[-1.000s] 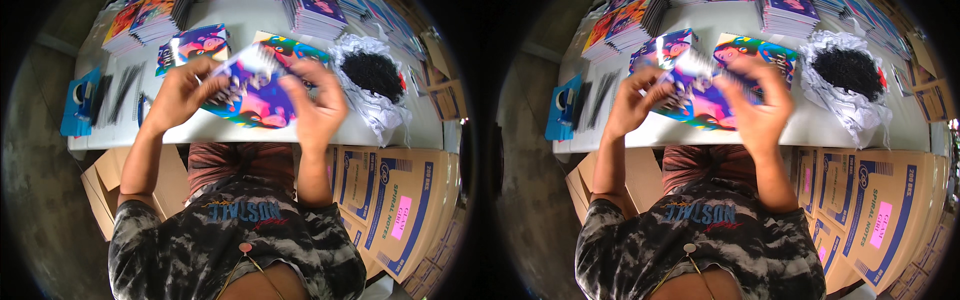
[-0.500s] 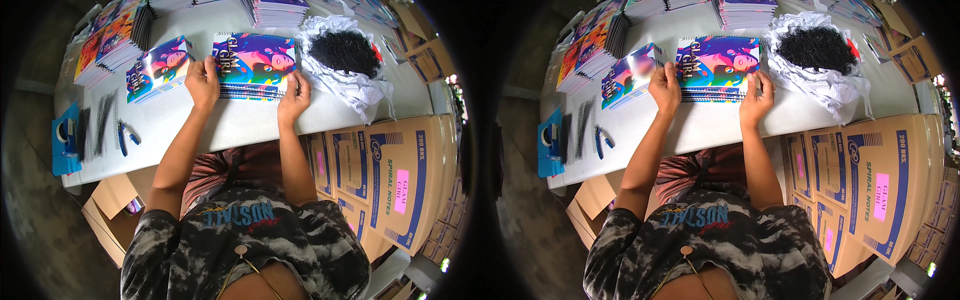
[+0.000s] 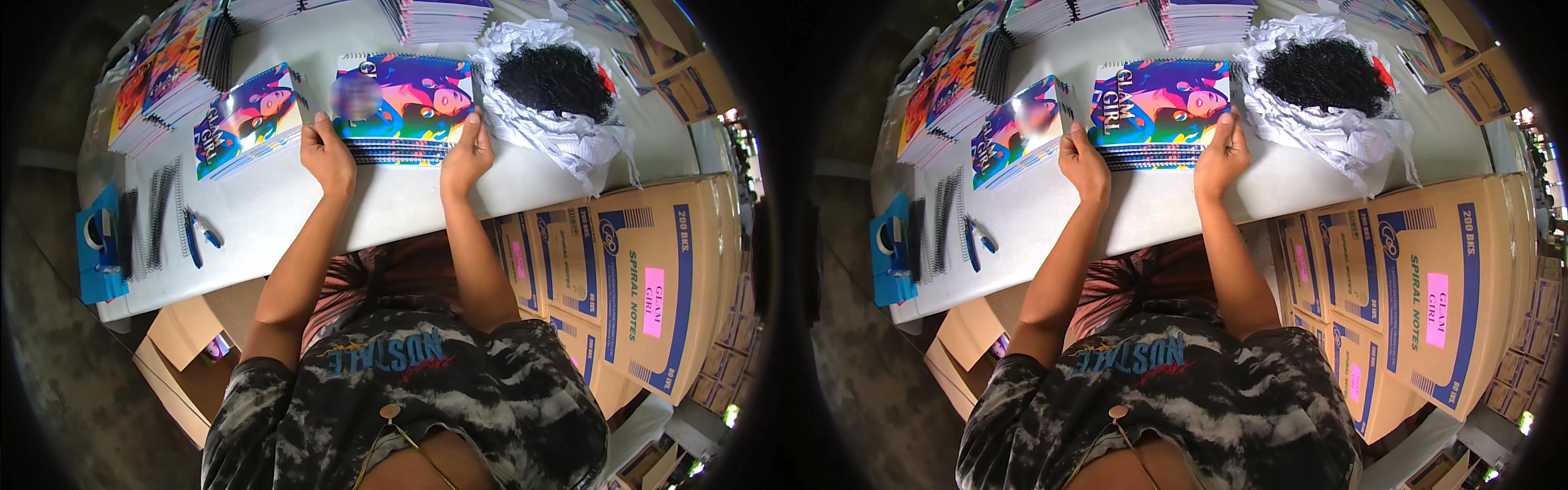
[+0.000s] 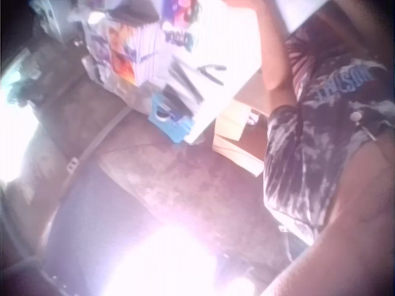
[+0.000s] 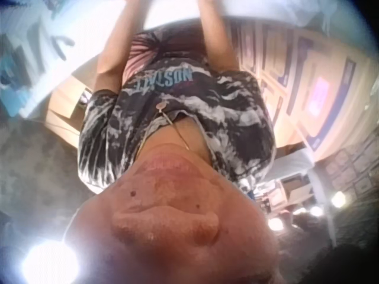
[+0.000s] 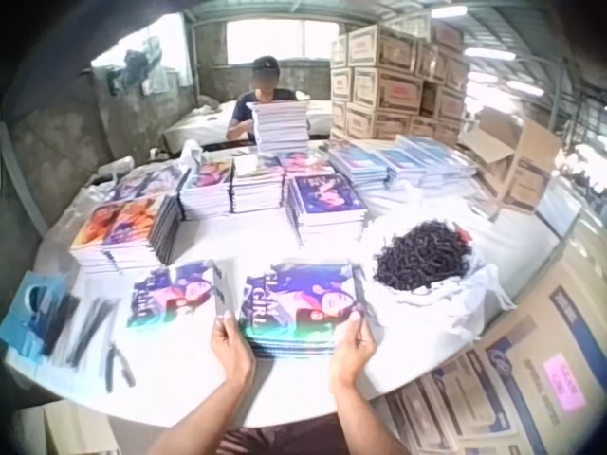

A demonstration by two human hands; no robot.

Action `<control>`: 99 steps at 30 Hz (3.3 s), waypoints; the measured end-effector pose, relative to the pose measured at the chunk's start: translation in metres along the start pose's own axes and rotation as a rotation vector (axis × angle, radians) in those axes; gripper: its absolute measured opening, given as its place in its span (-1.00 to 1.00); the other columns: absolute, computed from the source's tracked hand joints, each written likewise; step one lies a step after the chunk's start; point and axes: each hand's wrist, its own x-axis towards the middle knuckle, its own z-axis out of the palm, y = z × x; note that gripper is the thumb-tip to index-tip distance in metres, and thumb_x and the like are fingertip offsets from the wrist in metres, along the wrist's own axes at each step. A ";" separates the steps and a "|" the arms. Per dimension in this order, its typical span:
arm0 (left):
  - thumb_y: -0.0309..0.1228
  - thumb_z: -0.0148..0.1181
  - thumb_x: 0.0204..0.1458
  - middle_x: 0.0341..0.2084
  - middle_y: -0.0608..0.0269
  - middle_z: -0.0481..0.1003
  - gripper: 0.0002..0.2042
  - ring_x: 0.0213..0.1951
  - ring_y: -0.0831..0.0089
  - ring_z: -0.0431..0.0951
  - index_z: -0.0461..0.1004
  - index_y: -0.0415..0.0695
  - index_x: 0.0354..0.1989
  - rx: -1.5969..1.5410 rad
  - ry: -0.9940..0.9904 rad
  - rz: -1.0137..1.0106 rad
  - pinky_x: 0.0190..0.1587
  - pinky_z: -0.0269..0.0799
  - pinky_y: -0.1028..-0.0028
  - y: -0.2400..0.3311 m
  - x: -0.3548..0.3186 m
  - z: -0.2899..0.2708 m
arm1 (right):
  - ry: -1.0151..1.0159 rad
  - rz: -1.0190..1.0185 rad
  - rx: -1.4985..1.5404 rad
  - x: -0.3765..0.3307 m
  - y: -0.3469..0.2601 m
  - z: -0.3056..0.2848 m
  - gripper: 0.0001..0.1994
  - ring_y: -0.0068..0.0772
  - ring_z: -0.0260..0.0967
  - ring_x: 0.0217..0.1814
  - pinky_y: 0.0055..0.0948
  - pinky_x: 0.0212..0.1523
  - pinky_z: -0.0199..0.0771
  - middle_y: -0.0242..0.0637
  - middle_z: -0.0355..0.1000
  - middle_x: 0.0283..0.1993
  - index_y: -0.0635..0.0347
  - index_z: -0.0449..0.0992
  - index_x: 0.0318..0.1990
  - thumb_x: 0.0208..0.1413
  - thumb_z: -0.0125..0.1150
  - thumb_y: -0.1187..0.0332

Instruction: The person repeatedly picks up a stack of loose notebook pages and a spiral binding, then inserts the spiral into the punched holes to assemble a notebook. The person places the completed notebook on a growing stack on the table.

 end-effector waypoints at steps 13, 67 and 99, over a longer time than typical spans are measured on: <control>-0.40 0.16 -0.08 -0.22 -0.02 0.38 -0.65 -0.14 0.05 0.34 0.31 -0.25 -0.11 0.607 -0.045 0.921 -0.05 0.22 0.23 0.036 0.058 -0.064 | 0.030 -0.239 -0.127 0.020 0.017 0.000 -0.64 -0.30 0.26 0.05 -0.41 0.06 0.19 -0.05 0.32 0.01 0.41 0.32 0.00 0.14 0.02 0.30; -0.15 -0.09 0.17 -0.56 0.24 0.40 -0.62 -0.43 0.52 0.34 0.42 -0.27 -0.41 0.482 -0.648 0.127 -0.27 0.29 0.53 0.086 0.047 -0.200 | -1.142 -0.042 0.112 -0.050 -0.059 -0.012 -0.75 -0.74 0.24 -0.45 -0.72 -0.43 0.28 -0.36 0.50 -0.29 0.30 0.50 -0.13 -0.03 0.20 0.57; 0.38 -0.34 -0.11 0.22 -0.40 -0.28 0.05 0.27 -0.21 -0.42 -0.24 -0.48 0.21 0.858 -0.179 1.173 0.14 -0.69 -0.19 0.023 0.028 -0.194 | -1.180 -0.494 0.070 -0.089 -0.062 -0.018 -0.70 -0.21 0.48 -0.16 -0.42 -0.13 0.46 -0.12 0.48 -0.15 0.32 0.49 -0.12 -0.08 0.08 0.59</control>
